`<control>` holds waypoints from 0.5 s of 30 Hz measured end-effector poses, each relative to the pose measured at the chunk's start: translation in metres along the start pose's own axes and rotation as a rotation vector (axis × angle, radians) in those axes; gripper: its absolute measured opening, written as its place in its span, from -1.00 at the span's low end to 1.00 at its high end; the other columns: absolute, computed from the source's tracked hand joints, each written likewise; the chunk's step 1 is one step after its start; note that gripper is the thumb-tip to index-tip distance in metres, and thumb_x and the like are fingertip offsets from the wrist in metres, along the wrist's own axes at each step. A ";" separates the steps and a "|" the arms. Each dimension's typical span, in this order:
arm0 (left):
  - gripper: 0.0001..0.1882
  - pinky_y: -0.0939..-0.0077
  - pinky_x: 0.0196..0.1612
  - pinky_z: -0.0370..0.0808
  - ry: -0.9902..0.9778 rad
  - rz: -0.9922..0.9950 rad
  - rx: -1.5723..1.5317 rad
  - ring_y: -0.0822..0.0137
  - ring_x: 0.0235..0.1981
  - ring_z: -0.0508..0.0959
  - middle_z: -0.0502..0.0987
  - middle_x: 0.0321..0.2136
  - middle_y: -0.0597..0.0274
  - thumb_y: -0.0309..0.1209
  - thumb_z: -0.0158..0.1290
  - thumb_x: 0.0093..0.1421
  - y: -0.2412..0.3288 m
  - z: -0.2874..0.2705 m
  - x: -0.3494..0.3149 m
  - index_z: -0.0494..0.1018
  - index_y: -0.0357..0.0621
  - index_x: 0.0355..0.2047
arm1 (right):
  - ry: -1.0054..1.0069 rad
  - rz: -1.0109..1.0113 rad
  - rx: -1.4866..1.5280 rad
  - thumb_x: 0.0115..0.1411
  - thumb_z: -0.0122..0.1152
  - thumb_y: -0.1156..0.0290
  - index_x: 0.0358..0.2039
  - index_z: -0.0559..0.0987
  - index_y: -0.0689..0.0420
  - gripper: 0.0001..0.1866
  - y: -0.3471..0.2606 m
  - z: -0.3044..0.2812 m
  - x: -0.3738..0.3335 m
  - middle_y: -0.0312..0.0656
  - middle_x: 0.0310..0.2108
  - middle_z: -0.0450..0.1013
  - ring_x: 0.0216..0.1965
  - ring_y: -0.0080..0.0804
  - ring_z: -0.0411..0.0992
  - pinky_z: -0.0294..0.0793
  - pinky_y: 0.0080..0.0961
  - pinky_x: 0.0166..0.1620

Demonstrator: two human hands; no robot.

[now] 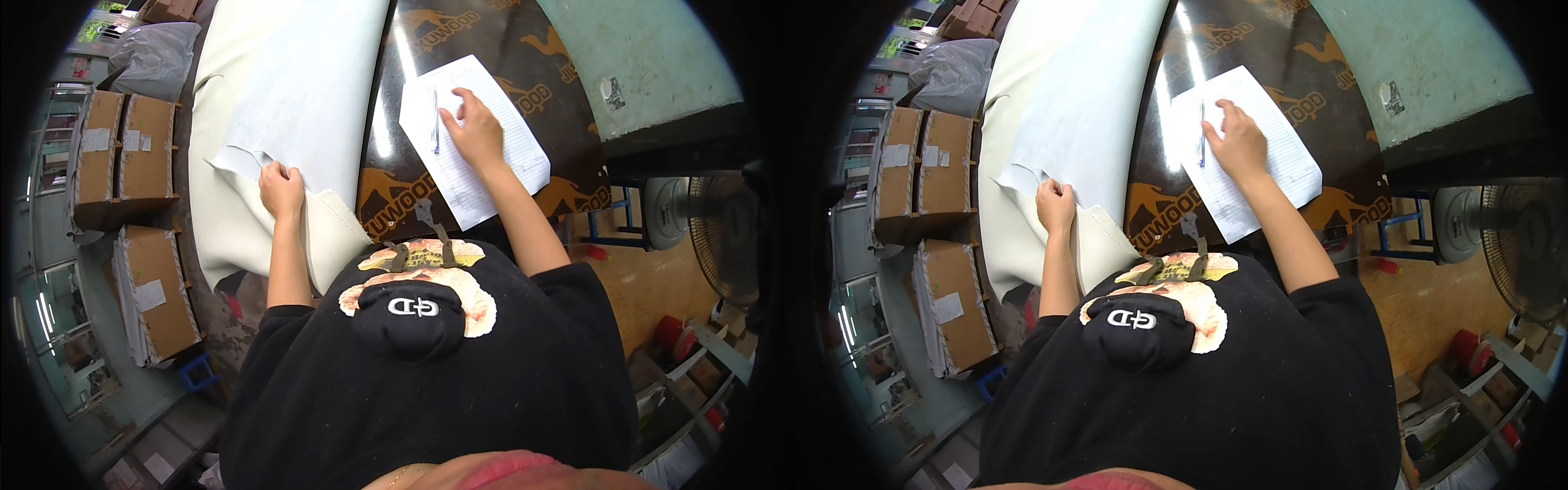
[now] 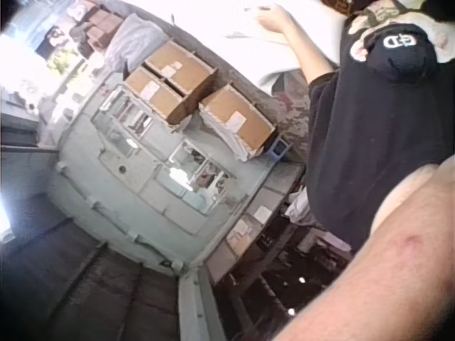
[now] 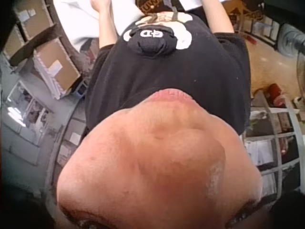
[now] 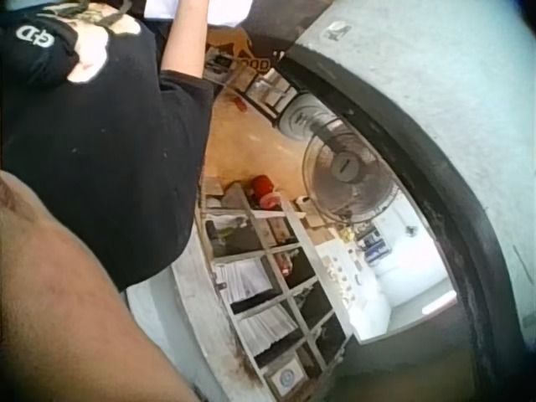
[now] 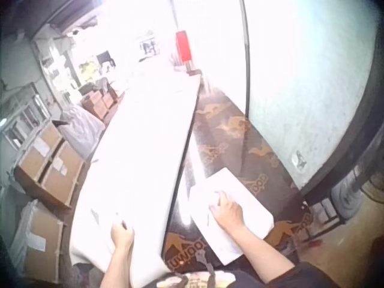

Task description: The person inspects a large roll of white fabric in a warehouse, using a handheld digital gauge to measure thickness at multiple points. They record the measurements on a notepad, fold the fabric, and continue checking different sections.

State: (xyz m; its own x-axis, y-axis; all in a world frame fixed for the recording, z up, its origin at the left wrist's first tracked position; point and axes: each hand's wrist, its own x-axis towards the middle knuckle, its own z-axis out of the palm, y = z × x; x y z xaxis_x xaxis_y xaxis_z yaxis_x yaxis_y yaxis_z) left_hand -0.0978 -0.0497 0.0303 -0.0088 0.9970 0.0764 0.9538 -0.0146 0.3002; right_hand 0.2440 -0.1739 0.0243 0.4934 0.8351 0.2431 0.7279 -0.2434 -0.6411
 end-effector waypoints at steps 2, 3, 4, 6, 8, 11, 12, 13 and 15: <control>-0.75 0.14 0.01 0.40 0.091 0.055 -0.059 0.02 -0.07 0.47 0.53 -0.26 0.05 -0.32 0.19 0.11 0.004 -0.001 -0.005 0.46 -0.19 -0.29 | 0.017 -0.060 -0.084 0.24 0.24 0.14 0.07 0.50 0.08 -0.55 -0.016 0.021 0.006 -0.11 -0.38 0.55 -0.31 -0.23 0.56 0.53 -0.28 -0.26; -0.71 0.14 0.04 0.40 0.135 0.085 -0.088 0.01 -0.03 0.48 0.54 -0.21 0.03 -0.32 0.19 0.12 0.008 -0.004 -0.007 0.48 -0.20 -0.20 | 0.027 -0.088 -0.127 0.24 0.23 0.16 0.08 0.51 0.07 -0.56 -0.017 0.031 0.007 -0.10 -0.36 0.57 -0.29 -0.21 0.57 0.53 -0.27 -0.25; -0.66 0.16 0.07 0.40 0.208 0.192 -0.164 0.03 0.01 0.48 0.53 -0.14 0.02 -0.34 0.18 0.13 0.013 -0.009 -0.014 0.45 -0.20 -0.11 | 0.026 -0.111 -0.107 0.23 0.22 0.18 0.06 0.53 0.07 -0.58 -0.012 0.038 0.009 -0.09 -0.36 0.58 -0.30 -0.19 0.57 0.54 -0.25 -0.25; -0.54 0.20 0.13 0.39 0.332 0.421 -0.323 0.08 0.09 0.47 0.51 0.00 0.02 -0.37 0.16 0.17 0.041 -0.035 -0.039 0.40 -0.22 0.07 | 0.026 -0.132 -0.081 0.23 0.20 0.22 0.02 0.58 0.06 -0.63 0.007 0.048 0.010 -0.09 -0.35 0.59 -0.32 -0.15 0.58 0.55 -0.22 -0.26; -0.49 0.35 0.12 0.41 -0.340 0.341 -0.776 0.22 0.08 0.50 0.47 0.11 0.08 -0.35 0.07 0.31 0.049 -0.069 -0.074 0.30 -0.22 0.24 | 0.031 -0.121 0.080 0.26 0.10 0.37 -0.07 0.63 0.08 -0.73 0.012 0.038 0.010 -0.15 -0.43 0.59 -0.41 -0.35 0.57 0.55 -0.36 -0.30; -0.57 0.41 0.20 0.35 -1.193 0.085 -1.108 0.29 0.15 0.44 0.44 0.15 0.12 -0.30 -0.03 0.42 0.037 -0.083 -0.122 0.35 -0.26 0.21 | -0.065 0.046 0.538 0.30 -0.01 0.48 -0.08 0.62 0.17 -0.73 0.016 0.010 0.006 -0.19 -0.42 0.60 -0.38 -0.54 0.56 0.55 -0.54 -0.24; -0.54 0.44 0.21 0.35 -1.336 -0.042 -1.102 0.30 0.15 0.44 0.44 0.15 0.12 -0.26 -0.05 0.44 0.023 -0.072 -0.141 0.33 -0.26 0.24 | -0.006 -0.026 0.564 0.25 0.08 0.46 -0.10 0.54 0.20 -0.77 0.020 0.005 0.001 -0.18 -0.35 0.64 -0.31 -0.42 0.62 0.58 -0.45 -0.25; -0.51 0.45 0.24 0.32 -1.366 -0.177 -1.059 0.32 0.19 0.41 0.40 0.20 0.15 -0.23 -0.05 0.44 0.005 -0.063 -0.157 0.30 -0.24 0.27 | -0.047 -0.037 0.547 0.23 0.14 0.47 -0.10 0.50 0.17 -0.78 0.017 -0.011 -0.007 -0.16 -0.27 0.64 -0.18 -0.37 0.60 0.53 -0.42 -0.09; -0.57 0.49 0.06 0.43 -1.193 -0.237 -1.203 0.43 -0.02 0.52 0.56 -0.02 0.13 -0.27 0.02 0.40 -0.012 -0.051 -0.195 0.41 -0.26 0.17 | -0.121 -0.140 0.385 0.20 0.26 0.40 -0.09 0.43 0.11 -0.71 0.022 -0.039 -0.027 -0.14 -0.13 0.63 0.05 -0.25 0.51 0.35 -0.29 0.17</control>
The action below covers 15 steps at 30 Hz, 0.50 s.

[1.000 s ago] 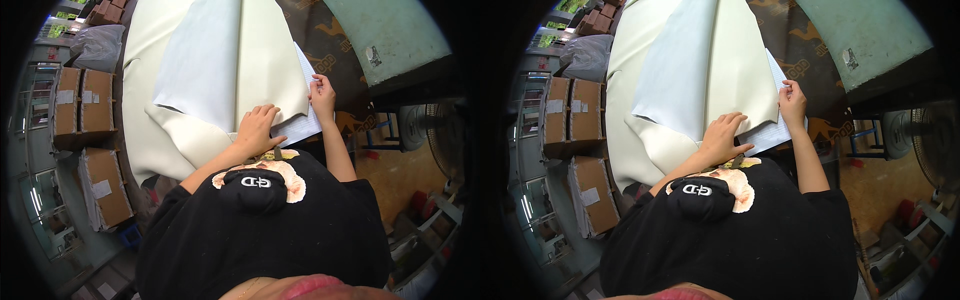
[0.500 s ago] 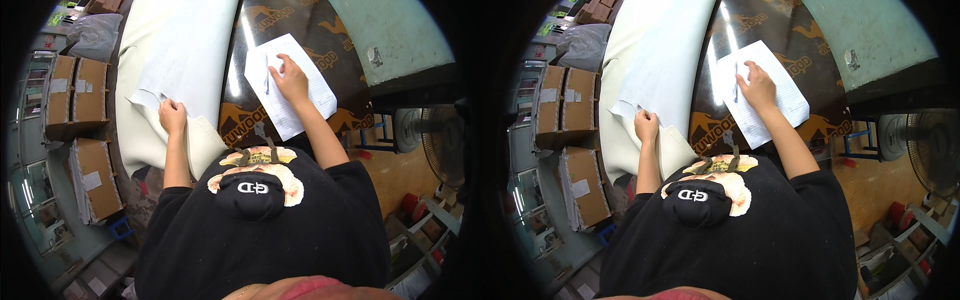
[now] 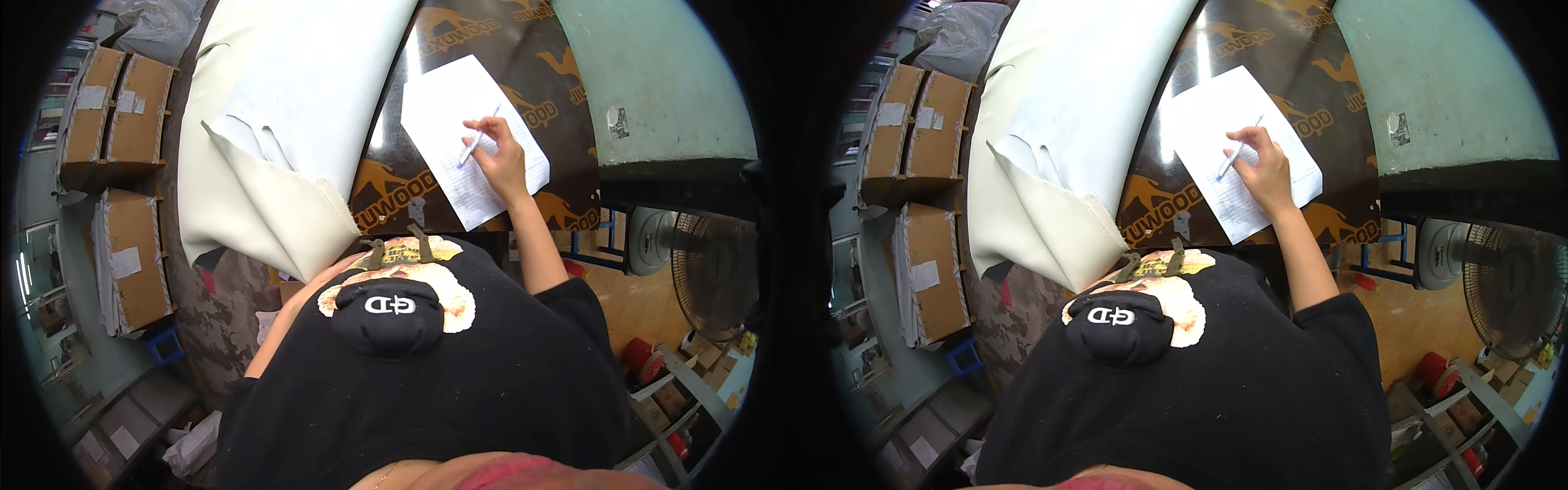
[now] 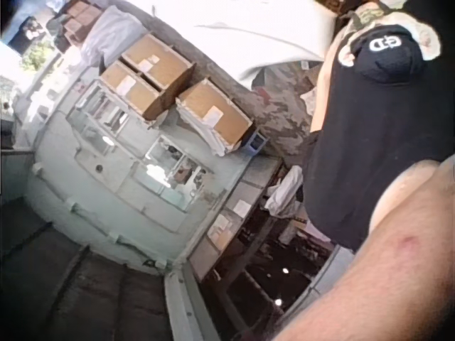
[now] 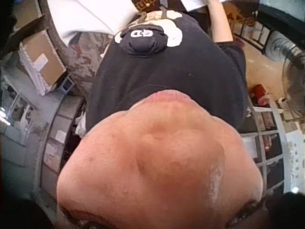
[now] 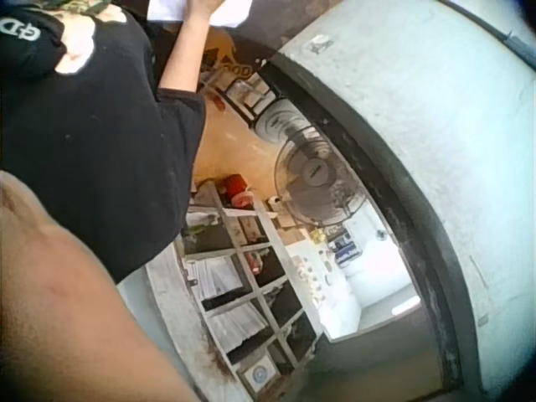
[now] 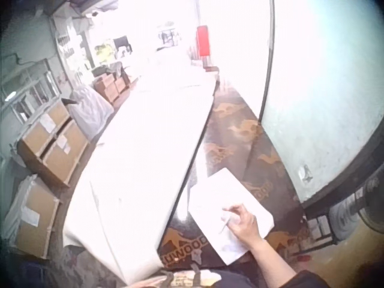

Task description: The person inspects a large roll of white fabric in a warehouse, using a handheld digital gauge to measure thickness at multiple points. They record the measurements on a notepad, fold the fabric, and continue checking different sections.

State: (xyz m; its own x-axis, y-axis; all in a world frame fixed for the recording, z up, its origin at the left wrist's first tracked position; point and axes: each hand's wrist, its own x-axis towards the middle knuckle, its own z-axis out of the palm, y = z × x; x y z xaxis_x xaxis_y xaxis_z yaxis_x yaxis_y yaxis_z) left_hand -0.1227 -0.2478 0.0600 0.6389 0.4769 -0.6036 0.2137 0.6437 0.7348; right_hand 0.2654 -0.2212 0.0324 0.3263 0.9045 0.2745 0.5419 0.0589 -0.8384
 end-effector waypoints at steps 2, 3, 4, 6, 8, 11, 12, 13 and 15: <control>-0.57 0.49 0.05 0.43 0.124 0.099 -0.041 0.43 -0.04 0.51 0.56 -0.04 0.13 -0.27 0.03 0.40 -0.013 0.013 -0.009 0.41 -0.26 0.17 | -0.115 -0.151 -0.267 0.16 0.37 0.27 -0.08 0.37 0.05 -0.59 0.010 -0.024 -0.018 -0.13 -0.02 0.60 0.25 -0.12 0.38 0.13 -0.11 0.35; -0.58 0.49 0.04 0.43 0.162 0.091 -0.046 0.43 -0.04 0.51 0.56 -0.04 0.13 -0.27 0.03 0.39 -0.018 0.014 -0.011 0.42 -0.26 0.16 | -0.153 -0.148 -0.291 0.12 0.40 0.17 -0.06 0.35 0.03 -0.51 0.011 -0.030 -0.028 -0.14 0.04 0.56 0.30 -0.09 0.30 0.00 -0.05 0.38; -0.58 0.49 0.04 0.43 0.193 0.081 -0.052 0.43 -0.05 0.51 0.56 -0.05 0.13 -0.27 0.03 0.39 -0.023 0.012 -0.013 0.42 -0.26 0.16 | -0.193 -0.145 -0.314 0.08 0.44 0.08 -0.04 0.33 0.01 -0.42 0.011 -0.034 -0.037 -0.15 0.09 0.53 0.35 -0.07 0.23 -0.13 0.01 0.40; -0.58 0.49 0.02 0.44 0.232 0.055 -0.045 0.43 -0.06 0.51 0.56 -0.07 0.13 -0.28 0.03 0.39 -0.028 0.005 -0.015 0.42 -0.27 0.15 | -0.312 -0.081 -0.405 -0.11 0.51 -0.17 0.02 0.25 -0.05 -0.16 0.017 -0.034 -0.055 -0.20 0.28 0.36 0.41 -0.02 0.11 -0.31 0.17 0.42; -0.59 0.49 0.01 0.44 0.257 0.047 -0.032 0.44 -0.08 0.51 0.56 -0.08 0.13 -0.28 0.04 0.39 -0.033 -0.001 -0.017 0.43 -0.27 0.14 | -0.283 -0.105 -0.441 -0.15 0.55 -0.13 0.02 0.25 -0.05 -0.14 0.017 -0.032 -0.058 -0.21 0.30 0.34 0.41 -0.06 0.13 -0.26 0.14 0.42; -0.59 0.49 -0.01 0.44 0.272 0.034 0.000 0.44 -0.10 0.51 0.56 -0.11 0.13 -0.28 0.04 0.38 -0.034 -0.010 -0.015 0.43 -0.27 0.13 | -0.139 -0.089 -0.391 -0.02 0.52 0.06 0.06 0.26 0.01 -0.24 0.032 -0.029 -0.053 -0.22 0.14 0.50 0.35 -0.10 0.24 -0.08 0.08 0.39; -0.60 0.49 -0.02 0.44 0.296 0.045 0.000 0.44 -0.11 0.51 0.56 -0.12 0.13 -0.28 0.04 0.38 -0.041 -0.010 -0.018 0.44 -0.27 0.13 | 0.003 -0.164 -0.400 0.10 0.46 0.21 -0.02 0.32 0.06 -0.44 0.031 -0.026 -0.046 -0.18 -0.08 0.60 0.15 -0.25 0.47 0.26 -0.23 0.22; -0.60 0.49 -0.02 0.44 0.315 0.052 0.000 0.45 -0.11 0.51 0.56 -0.12 0.13 -0.29 0.05 0.38 -0.048 -0.010 -0.021 0.44 -0.27 0.12 | 0.028 0.003 -0.272 0.13 0.43 0.24 -0.06 0.34 0.08 -0.50 0.029 -0.027 -0.042 -0.20 -0.16 0.59 0.06 -0.32 0.48 0.29 -0.35 0.14; -0.60 0.50 -0.03 0.44 0.330 0.053 0.020 0.45 -0.13 0.50 0.56 -0.14 0.14 -0.29 0.05 0.37 -0.051 -0.012 -0.020 0.44 -0.28 0.11 | 0.100 0.354 -0.023 0.20 0.38 0.30 -0.12 0.37 0.11 -0.62 0.026 -0.037 -0.036 -0.23 -0.32 0.58 -0.13 -0.46 0.52 0.35 -0.59 -0.02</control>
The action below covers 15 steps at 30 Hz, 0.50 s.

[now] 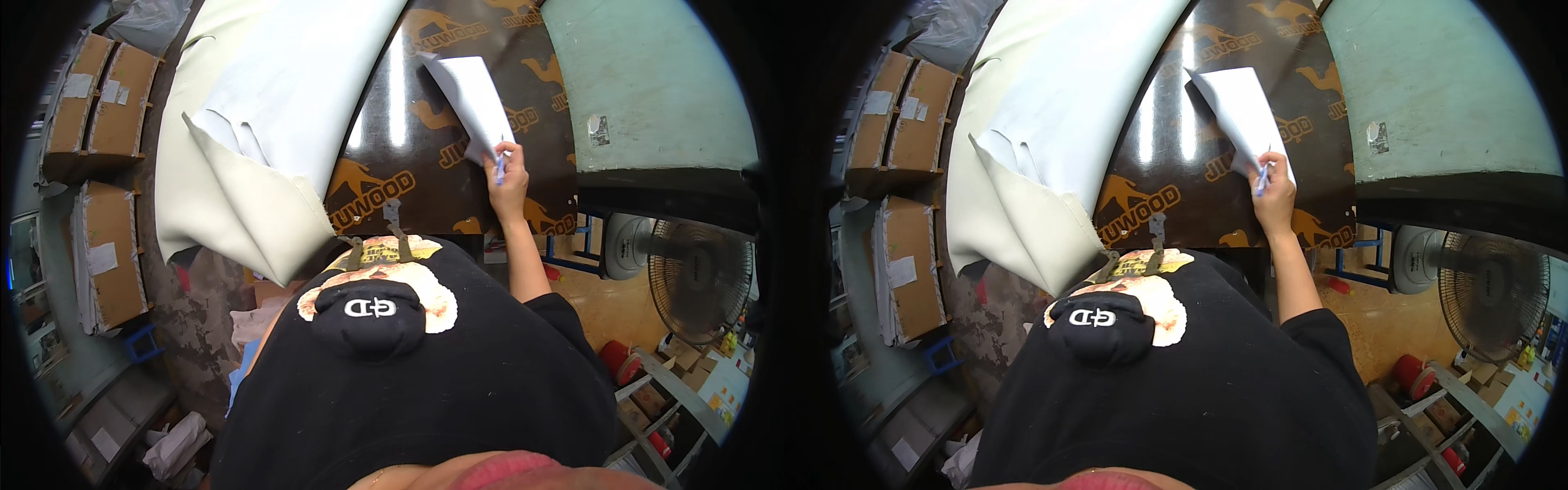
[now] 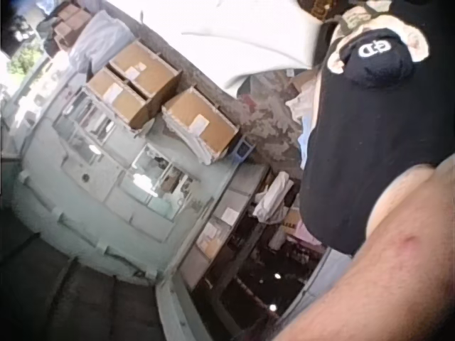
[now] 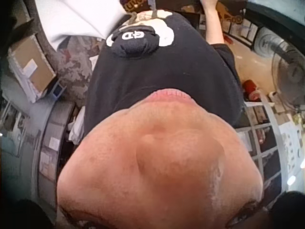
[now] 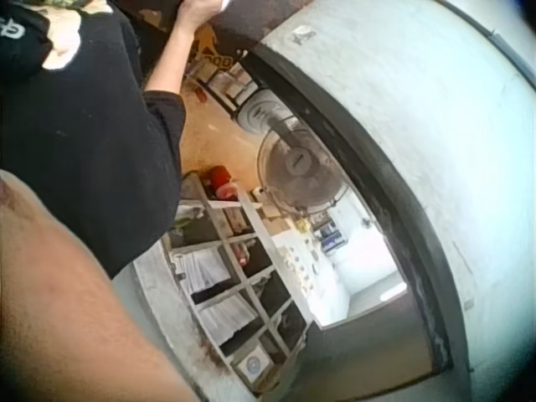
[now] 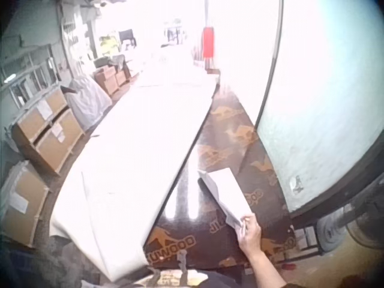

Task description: The person inspects a large roll of white fabric in a warehouse, using a handheld digital gauge to measure thickness at multiple points. They record the measurements on a notepad, fold the fabric, and continue checking different sections.

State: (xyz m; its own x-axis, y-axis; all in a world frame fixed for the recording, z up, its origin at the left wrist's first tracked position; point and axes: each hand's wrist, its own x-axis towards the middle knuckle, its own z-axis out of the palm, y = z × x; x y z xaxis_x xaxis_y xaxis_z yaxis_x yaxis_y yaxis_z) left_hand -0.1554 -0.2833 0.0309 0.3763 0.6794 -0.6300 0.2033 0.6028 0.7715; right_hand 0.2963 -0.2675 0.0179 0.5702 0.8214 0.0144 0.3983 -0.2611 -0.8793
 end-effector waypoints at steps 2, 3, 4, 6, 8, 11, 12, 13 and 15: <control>-0.61 0.50 -0.05 0.44 0.012 0.000 0.020 0.45 -0.14 0.50 0.56 -0.16 0.14 -0.29 0.05 0.37 -0.003 -0.004 0.000 0.45 -0.28 0.11 | 0.222 -0.085 0.368 0.34 0.21 0.41 -0.13 0.38 0.17 -0.78 0.001 -0.006 0.017 -0.26 -0.23 0.47 -0.19 -0.56 0.40 0.36 -0.62 -0.07; -0.61 0.50 -0.05 0.44 0.019 0.001 0.030 0.45 -0.15 0.50 0.56 -0.16 0.14 -0.29 0.06 0.37 -0.006 -0.005 0.000 0.45 -0.28 0.10 | 0.238 -0.045 0.606 0.35 0.18 0.42 -0.10 0.36 0.18 -0.78 0.000 -0.011 0.023 -0.21 -0.18 0.45 -0.15 -0.54 0.40 0.38 -0.58 -0.03; -0.61 0.50 -0.06 0.44 0.029 0.004 0.042 0.45 -0.15 0.50 0.56 -0.17 0.14 -0.29 0.06 0.37 -0.008 -0.006 0.001 0.45 -0.28 0.10 | 0.251 -0.006 0.845 0.37 0.15 0.43 -0.07 0.35 0.20 -0.77 -0.001 -0.017 0.028 -0.16 -0.12 0.44 -0.11 -0.51 0.40 0.39 -0.54 0.01; -0.62 0.50 -0.07 0.44 0.035 0.009 0.062 0.46 -0.17 0.50 0.56 -0.19 0.14 -0.30 0.06 0.36 -0.013 -0.008 0.003 0.46 -0.28 0.09 | 0.275 0.020 0.886 0.39 0.11 0.44 -0.01 0.31 0.21 -0.74 0.012 -0.026 0.035 -0.13 -0.10 0.43 -0.04 -0.48 0.39 0.38 -0.48 0.09; -0.62 0.50 -0.09 0.44 0.048 0.016 0.090 0.46 -0.18 0.50 0.56 -0.20 0.14 -0.30 0.07 0.36 -0.016 -0.012 0.005 0.46 -0.29 0.08 | 0.307 0.041 0.817 0.39 0.10 0.44 -0.01 0.30 0.21 -0.74 0.027 -0.028 0.037 -0.12 -0.08 0.43 -0.02 -0.47 0.39 0.37 -0.47 0.10; -0.63 0.50 -0.10 0.44 0.069 0.016 0.121 0.47 -0.20 0.50 0.56 -0.23 0.14 -0.31 0.07 0.36 -0.024 -0.014 0.001 0.47 -0.29 0.07 | 0.292 0.074 0.728 0.39 0.10 0.43 -0.01 0.30 0.22 -0.74 0.035 -0.025 0.027 -0.10 -0.07 0.43 -0.01 -0.47 0.39 0.36 -0.48 0.11; -0.63 0.50 -0.11 0.44 0.077 0.020 0.129 0.47 -0.21 0.50 0.56 -0.24 0.15 -0.31 0.07 0.36 -0.026 -0.016 0.000 0.47 -0.29 0.07 | 0.284 0.085 0.700 0.39 0.10 0.43 0.00 0.30 0.23 -0.73 0.037 -0.023 0.024 -0.09 -0.07 0.43 -0.01 -0.47 0.39 0.36 -0.47 0.11; -0.63 0.50 -0.12 0.44 0.085 0.022 0.135 0.47 -0.22 0.49 0.56 -0.24 0.15 -0.31 0.08 0.35 -0.028 -0.016 0.000 0.47 -0.29 0.06 | 0.280 0.069 0.675 0.41 0.08 0.39 0.00 0.29 0.23 -0.73 0.039 -0.022 0.022 -0.07 -0.07 0.43 -0.02 -0.48 0.38 0.36 -0.49 0.09; -0.64 0.50 -0.13 0.44 0.102 0.023 0.150 0.47 -0.23 0.49 0.56 -0.26 0.15 -0.31 0.08 0.35 -0.033 -0.018 -0.004 0.48 -0.29 0.05 | 0.267 0.066 0.657 0.41 0.08 0.35 0.01 0.30 0.23 -0.71 0.037 -0.020 0.022 -0.07 -0.06 0.43 -0.02 -0.46 0.39 0.38 -0.47 0.09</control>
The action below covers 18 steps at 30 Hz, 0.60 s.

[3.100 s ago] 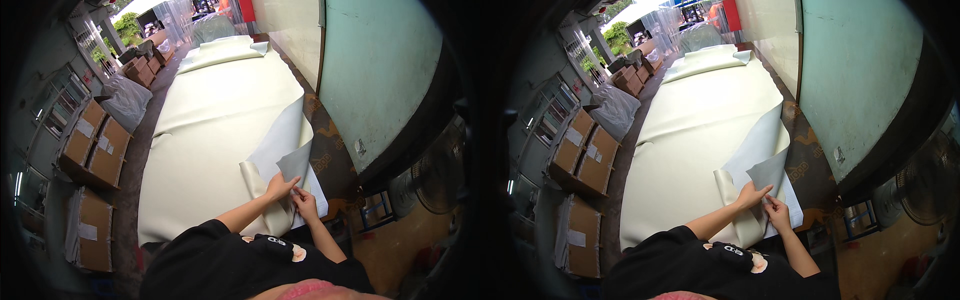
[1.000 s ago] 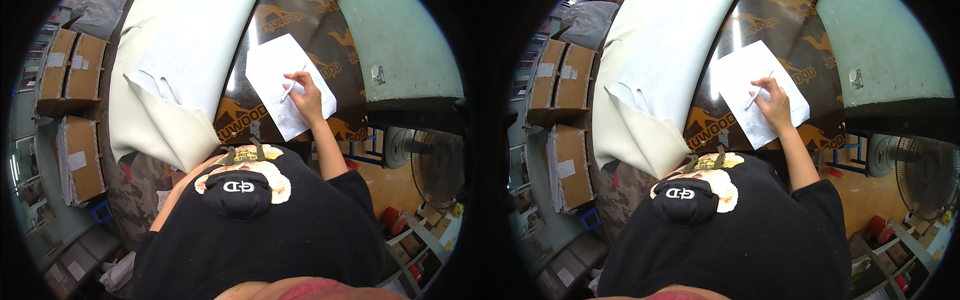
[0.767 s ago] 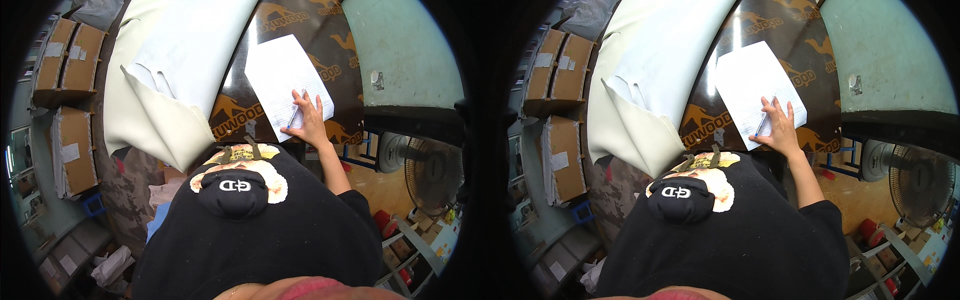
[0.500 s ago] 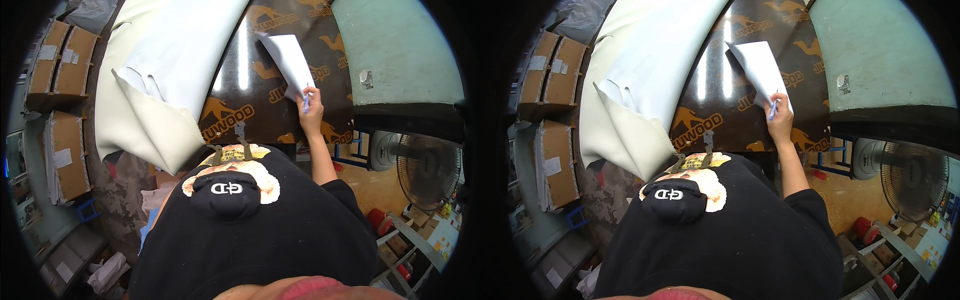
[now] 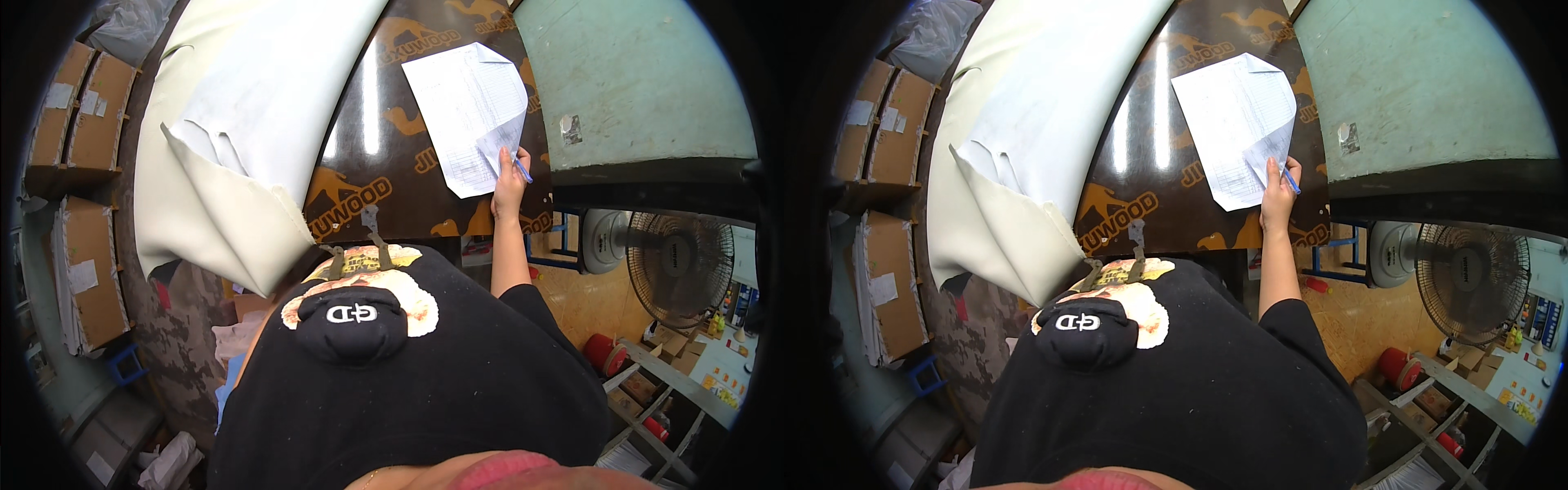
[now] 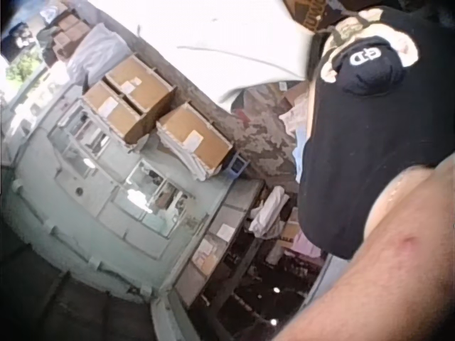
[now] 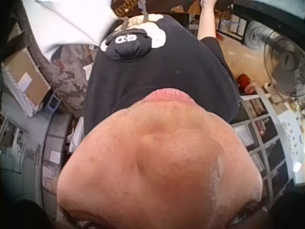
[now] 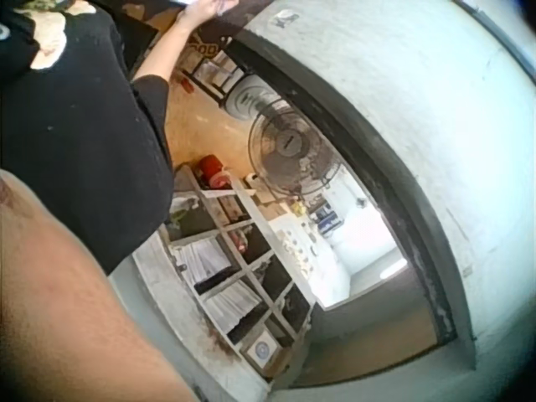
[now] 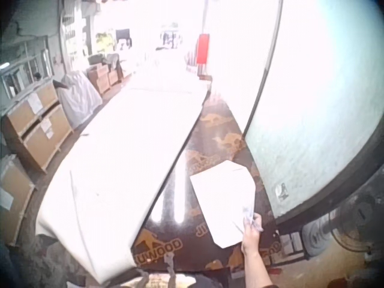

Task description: The person inspects a large roll of white fabric in a warehouse, using a handheld digital gauge to measure thickness at multiple points. They record the measurements on a notepad, fold the fabric, and continue checking different sections.

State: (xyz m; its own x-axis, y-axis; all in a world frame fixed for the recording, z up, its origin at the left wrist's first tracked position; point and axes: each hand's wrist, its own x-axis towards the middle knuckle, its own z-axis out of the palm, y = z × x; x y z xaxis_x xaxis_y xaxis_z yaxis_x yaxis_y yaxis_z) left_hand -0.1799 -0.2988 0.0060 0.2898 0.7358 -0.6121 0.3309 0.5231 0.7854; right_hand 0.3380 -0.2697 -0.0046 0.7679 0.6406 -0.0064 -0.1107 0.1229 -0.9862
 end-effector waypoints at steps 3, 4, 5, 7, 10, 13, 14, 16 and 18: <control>-0.64 0.50 -0.15 0.44 0.019 0.009 0.021 0.48 -0.25 0.49 0.56 -0.28 0.15 -0.32 0.09 0.35 -0.005 -0.002 -0.001 0.48 -0.30 0.04 | -0.015 0.002 -0.017 0.42 0.06 0.30 0.02 0.30 0.23 -0.69 0.004 0.000 0.005 -0.08 -0.06 0.43 -0.02 -0.45 0.39 0.38 -0.46 0.08; -0.65 0.50 -0.16 0.44 0.022 0.009 0.029 0.48 -0.26 0.49 0.56 -0.29 0.15 -0.32 0.09 0.34 -0.006 -0.004 -0.003 0.49 -0.30 0.04 | -0.018 0.002 -0.022 0.43 0.06 0.29 0.02 0.30 0.23 -0.68 0.006 -0.002 0.006 -0.08 -0.06 0.43 -0.02 -0.46 0.39 0.38 -0.47 0.08; -0.65 0.50 -0.16 0.44 0.026 0.010 0.037 0.48 -0.27 0.49 0.56 -0.30 0.15 -0.32 0.09 0.34 -0.008 -0.005 -0.005 0.49 -0.30 0.03 | -0.017 -0.003 -0.018 0.43 0.06 0.28 0.01 0.30 0.23 -0.69 0.008 -0.003 0.007 -0.08 -0.07 0.43 -0.02 -0.46 0.39 0.38 -0.47 0.08; -0.65 0.50 -0.18 0.44 0.039 0.014 0.055 0.48 -0.28 0.49 0.56 -0.32 0.15 -0.32 0.09 0.34 -0.011 -0.006 -0.005 0.49 -0.30 0.02 | -0.011 -0.015 -0.012 0.43 0.05 0.28 0.01 0.31 0.22 -0.69 0.011 -0.006 0.008 -0.09 -0.07 0.43 -0.02 -0.46 0.39 0.38 -0.47 0.08; -0.66 0.50 -0.19 0.45 0.061 0.020 0.088 0.49 -0.30 0.49 0.56 -0.34 0.16 -0.33 0.10 0.33 -0.015 -0.010 -0.010 0.50 -0.31 0.01 | 0.018 -0.027 -0.018 0.44 0.02 0.30 -0.01 0.30 0.23 -0.72 0.013 -0.006 0.008 -0.05 -0.09 0.44 -0.04 -0.46 0.39 0.36 -0.51 0.05; -0.67 0.50 -0.21 0.45 0.098 0.015 0.124 0.49 -0.32 0.48 0.56 -0.36 0.16 -0.33 0.11 0.33 -0.022 -0.014 -0.020 0.51 -0.31 0.00 | 0.020 0.022 0.037 0.44 0.03 0.29 -0.01 0.30 0.23 -0.71 0.001 0.005 0.001 -0.05 -0.09 0.45 -0.02 -0.45 0.39 0.36 -0.50 0.07; -0.67 0.50 -0.22 0.45 0.104 0.019 0.135 0.49 -0.33 0.48 0.56 -0.37 0.16 -0.33 0.11 0.33 -0.023 -0.015 -0.020 0.51 -0.31 0.00 | 0.025 0.006 0.026 0.43 0.04 0.29 -0.01 0.30 0.23 -0.70 0.002 0.002 0.002 -0.04 -0.08 0.45 -0.01 -0.43 0.40 0.36 -0.49 0.08; -0.67 0.51 -0.23 0.45 0.125 0.026 0.165 0.50 -0.34 0.48 0.56 -0.39 0.16 -0.33 0.11 0.32 -0.025 -0.020 -0.026 0.51 -0.31 -0.01 | 0.022 0.011 0.028 0.43 0.05 0.29 0.00 0.30 0.23 -0.69 0.006 -0.002 0.003 -0.04 -0.08 0.45 -0.01 -0.43 0.40 0.36 -0.48 0.09; -0.68 0.51 -0.25 0.45 0.141 0.045 0.219 0.50 -0.36 0.48 0.56 -0.41 0.16 -0.34 0.12 0.32 -0.023 -0.026 -0.027 0.52 -0.31 -0.02 | 0.026 0.015 0.027 0.43 0.05 0.29 0.00 0.30 0.24 -0.69 0.004 -0.002 0.002 -0.04 -0.08 0.45 -0.01 -0.43 0.40 0.36 -0.48 0.09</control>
State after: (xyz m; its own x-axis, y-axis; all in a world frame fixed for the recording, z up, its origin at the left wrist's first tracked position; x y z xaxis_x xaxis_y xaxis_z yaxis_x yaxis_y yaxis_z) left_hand -0.2186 -0.3198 0.0073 0.1857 0.8172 -0.5457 0.5110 0.3940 0.7640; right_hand 0.3406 -0.2690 -0.0091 0.7819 0.6228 -0.0257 -0.1392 0.1343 -0.9811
